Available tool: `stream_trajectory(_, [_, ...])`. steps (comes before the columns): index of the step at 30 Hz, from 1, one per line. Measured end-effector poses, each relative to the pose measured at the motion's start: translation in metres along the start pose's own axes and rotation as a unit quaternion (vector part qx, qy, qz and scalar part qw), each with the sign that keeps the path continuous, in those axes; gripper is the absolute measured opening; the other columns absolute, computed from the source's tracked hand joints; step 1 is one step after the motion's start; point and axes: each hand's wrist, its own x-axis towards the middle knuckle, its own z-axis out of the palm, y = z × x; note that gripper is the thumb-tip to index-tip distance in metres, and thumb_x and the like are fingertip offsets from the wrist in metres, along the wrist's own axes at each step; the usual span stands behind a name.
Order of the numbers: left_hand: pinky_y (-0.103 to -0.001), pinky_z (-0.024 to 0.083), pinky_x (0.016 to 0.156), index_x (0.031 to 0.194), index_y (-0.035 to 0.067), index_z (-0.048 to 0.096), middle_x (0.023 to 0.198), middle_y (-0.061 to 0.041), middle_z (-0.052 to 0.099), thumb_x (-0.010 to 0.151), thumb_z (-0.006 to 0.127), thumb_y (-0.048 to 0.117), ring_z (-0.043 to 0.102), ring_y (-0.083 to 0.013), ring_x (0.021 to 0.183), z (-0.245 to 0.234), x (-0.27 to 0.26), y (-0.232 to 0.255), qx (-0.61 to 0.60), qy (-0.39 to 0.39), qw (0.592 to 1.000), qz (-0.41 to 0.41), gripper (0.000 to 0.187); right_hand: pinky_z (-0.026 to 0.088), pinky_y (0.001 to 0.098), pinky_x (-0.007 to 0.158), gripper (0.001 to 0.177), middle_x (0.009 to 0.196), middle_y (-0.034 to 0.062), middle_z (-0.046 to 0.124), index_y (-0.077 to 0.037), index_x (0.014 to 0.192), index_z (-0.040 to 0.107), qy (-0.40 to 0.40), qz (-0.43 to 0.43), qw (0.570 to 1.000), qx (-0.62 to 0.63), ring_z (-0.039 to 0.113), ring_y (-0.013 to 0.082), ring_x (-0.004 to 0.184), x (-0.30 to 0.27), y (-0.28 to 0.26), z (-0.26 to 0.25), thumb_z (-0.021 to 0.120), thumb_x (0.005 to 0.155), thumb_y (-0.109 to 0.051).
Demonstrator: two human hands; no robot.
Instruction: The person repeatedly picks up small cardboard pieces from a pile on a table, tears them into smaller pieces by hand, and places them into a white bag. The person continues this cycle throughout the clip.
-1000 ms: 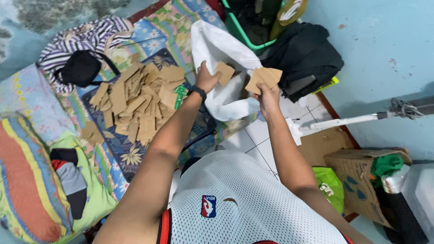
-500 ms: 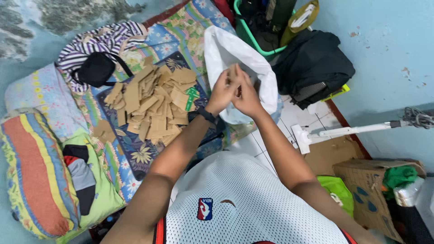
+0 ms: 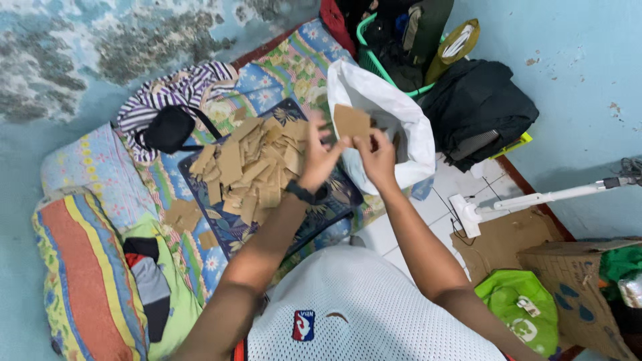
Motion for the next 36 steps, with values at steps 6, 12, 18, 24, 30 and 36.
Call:
stream_trajectory(6, [-0.03,0.051,0.099,0.146,-0.004,0.042,0.133,-0.009,0.06,0.103,0.066,0.022,0.059,-0.0162,0.118,-0.018,-0.007,-0.025,-0.156,-0.03,0.985,-0.074,0.056,0.051,0.0348,0.087,0.041,0.114,0.0106,0.059,-0.004,0.123,0.064,-0.072,-0.257,0.963,-0.028,0.061,0.0266,0.102,-0.023,-0.037,0.029,0.076,0.084,-0.01])
stream_trajectory(12, [-0.029,0.054,0.087,0.127,-0.002,0.063,0.114,-0.005,0.072,0.104,0.056,0.017,0.067,-0.0128,0.099,-0.028,-0.005,-0.042,-0.241,-0.043,0.963,-0.117,0.031,0.045,0.025,0.061,0.05,0.106,0.0034,0.059,-0.009,0.135,0.053,-0.009,0.117,0.978,0.17,0.055,0.0106,0.075,-0.028,-0.017,0.034,0.071,0.089,-0.013])
stream_trajectory(18, [-0.03,0.05,0.074,0.131,0.003,0.052,0.105,-0.007,0.065,0.103,0.06,0.023,0.062,-0.0149,0.089,-0.01,0.004,-0.051,-0.169,-0.086,0.968,-0.164,0.036,0.048,0.0267,0.059,0.019,0.071,0.0025,0.063,-0.003,0.112,0.062,-0.071,0.244,0.916,0.309,0.06,0.0124,0.062,-0.041,0.038,0.02,0.058,0.1,-0.017])
stream_trajectory(24, [-0.03,0.05,0.08,0.136,0.01,0.048,0.111,-0.004,0.059,0.096,0.064,0.041,0.058,-0.0148,0.101,-0.014,0.015,-0.053,-0.022,-0.045,0.978,-0.201,0.053,0.048,0.0269,0.059,0.014,0.076,0.0045,0.063,-0.005,0.103,0.056,0.007,0.296,0.881,0.37,0.06,0.0144,0.064,-0.031,0.093,-0.001,0.061,0.106,-0.017])
stream_trajectory(30, [-0.029,0.05,0.077,0.127,0.009,0.054,0.112,-0.003,0.061,0.096,0.062,0.047,0.06,-0.0137,0.101,-0.017,0.006,-0.049,-0.011,-0.082,0.97,-0.228,0.05,0.048,0.0304,0.071,0.023,0.111,0.0028,0.072,-0.012,0.117,0.059,-0.035,0.415,0.862,0.289,0.068,0.0154,0.089,0.013,0.129,-0.021,0.062,0.095,-0.018])
stream_trajectory(36, [-0.03,0.053,0.067,0.124,0.01,0.055,0.109,-0.001,0.057,0.095,0.065,0.042,0.057,-0.0129,0.09,-0.048,-0.008,-0.085,-0.033,-0.085,0.96,-0.266,0.045,0.047,0.0318,0.073,0.047,0.112,0.0051,0.073,-0.016,0.14,0.05,-0.051,0.41,0.876,0.25,0.066,0.0158,0.089,0.012,0.13,-0.015,0.059,0.094,-0.023])
